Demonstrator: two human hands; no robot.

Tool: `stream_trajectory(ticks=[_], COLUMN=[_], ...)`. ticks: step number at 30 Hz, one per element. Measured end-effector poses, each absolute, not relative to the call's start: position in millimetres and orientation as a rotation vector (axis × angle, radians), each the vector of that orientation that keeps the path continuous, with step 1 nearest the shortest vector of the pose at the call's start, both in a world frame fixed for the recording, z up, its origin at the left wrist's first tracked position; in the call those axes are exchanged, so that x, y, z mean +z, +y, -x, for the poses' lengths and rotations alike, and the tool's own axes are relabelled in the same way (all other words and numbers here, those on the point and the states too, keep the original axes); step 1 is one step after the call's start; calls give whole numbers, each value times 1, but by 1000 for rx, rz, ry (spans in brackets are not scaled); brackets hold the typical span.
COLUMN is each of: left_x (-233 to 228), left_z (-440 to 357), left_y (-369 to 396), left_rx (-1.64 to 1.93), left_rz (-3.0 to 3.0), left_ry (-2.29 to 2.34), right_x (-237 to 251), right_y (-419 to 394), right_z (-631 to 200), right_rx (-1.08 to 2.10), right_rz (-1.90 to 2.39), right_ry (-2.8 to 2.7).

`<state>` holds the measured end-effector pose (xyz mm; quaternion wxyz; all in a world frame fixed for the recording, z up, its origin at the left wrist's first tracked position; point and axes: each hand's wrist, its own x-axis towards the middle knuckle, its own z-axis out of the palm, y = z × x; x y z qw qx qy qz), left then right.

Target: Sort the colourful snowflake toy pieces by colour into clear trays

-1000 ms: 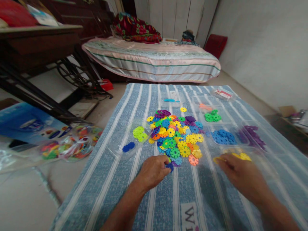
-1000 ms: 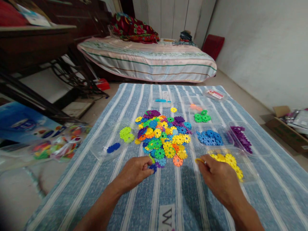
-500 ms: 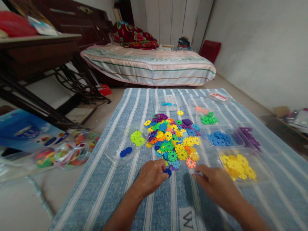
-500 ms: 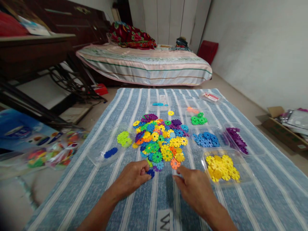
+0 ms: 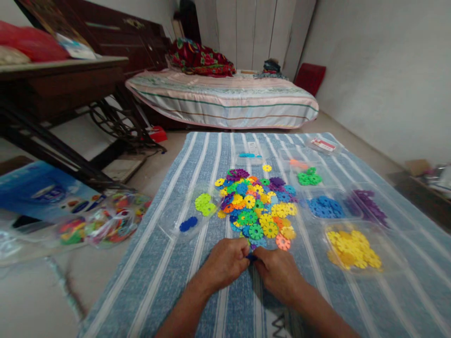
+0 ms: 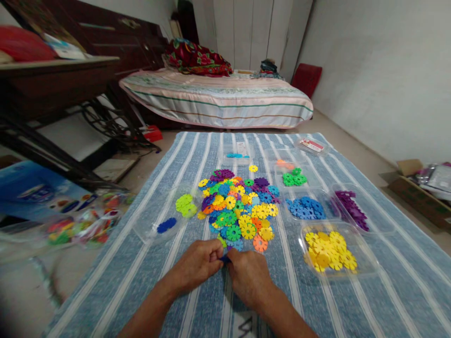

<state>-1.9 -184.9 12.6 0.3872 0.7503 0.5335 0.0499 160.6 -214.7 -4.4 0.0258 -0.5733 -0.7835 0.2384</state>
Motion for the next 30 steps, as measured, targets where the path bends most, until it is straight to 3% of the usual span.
stream_trajectory(ticks=[10,18,22,30], left_x=[9,76,99,80], left_z=[6,50,81,89], left_y=[-188,-176,-153,-119], left_rx=[204,294,-97,-640], left_rz=[-1937,-2095,-2126,-2166], left_ry=[1260,1699,1998,1808], right_x=[-16,-21,-25,-27], right_y=[-212,-215,-217,-219], right_z=[-169,-176,-177,-178], right_rx=[978,1009,951,976], right_rz=[1649,1569,1539,1505], right_ry=[-2185,-2143,-2127,-2094])
